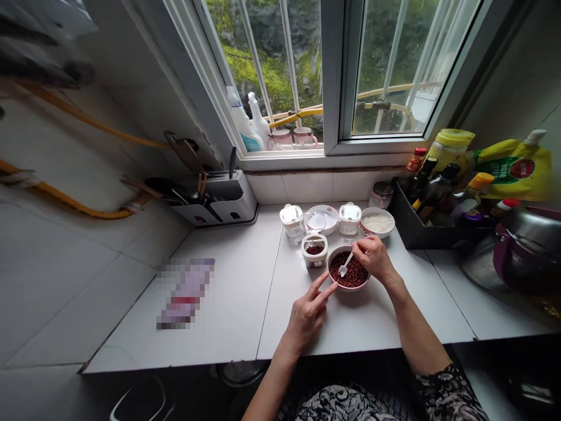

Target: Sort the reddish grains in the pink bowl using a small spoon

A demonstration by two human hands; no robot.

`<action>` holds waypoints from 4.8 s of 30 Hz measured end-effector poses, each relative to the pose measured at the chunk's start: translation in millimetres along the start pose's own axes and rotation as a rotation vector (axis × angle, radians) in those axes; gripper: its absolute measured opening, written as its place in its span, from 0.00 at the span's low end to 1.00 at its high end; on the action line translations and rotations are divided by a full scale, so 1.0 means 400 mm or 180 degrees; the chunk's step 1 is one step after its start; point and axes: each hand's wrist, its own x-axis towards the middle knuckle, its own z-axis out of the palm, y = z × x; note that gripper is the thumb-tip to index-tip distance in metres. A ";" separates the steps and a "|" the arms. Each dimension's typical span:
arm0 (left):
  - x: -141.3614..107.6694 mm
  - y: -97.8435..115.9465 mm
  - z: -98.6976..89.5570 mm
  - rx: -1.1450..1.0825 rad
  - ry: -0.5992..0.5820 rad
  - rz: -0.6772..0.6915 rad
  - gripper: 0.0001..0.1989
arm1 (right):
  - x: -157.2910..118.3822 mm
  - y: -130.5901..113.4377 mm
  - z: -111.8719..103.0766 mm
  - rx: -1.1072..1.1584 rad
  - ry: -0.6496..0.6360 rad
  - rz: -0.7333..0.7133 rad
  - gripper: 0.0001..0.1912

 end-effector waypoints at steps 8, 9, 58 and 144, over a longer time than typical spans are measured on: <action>0.004 0.004 -0.004 -0.0029 -0.0004 0.0028 0.35 | 0.000 0.000 0.012 0.0136 -0.0033 0.0058 0.21; 0.005 0.005 -0.004 -0.0022 -0.0002 0.0038 0.35 | 0.002 -0.002 0.010 0.0183 -0.0029 0.0093 0.21; 0.003 -0.001 0.002 0.0104 -0.0040 0.0011 0.38 | 0.050 -0.131 0.025 -0.0125 0.0671 -0.0206 0.18; 0.002 0.002 -0.003 0.0028 -0.0085 -0.0021 0.36 | -0.004 -0.013 0.027 0.0056 -0.0068 0.0302 0.21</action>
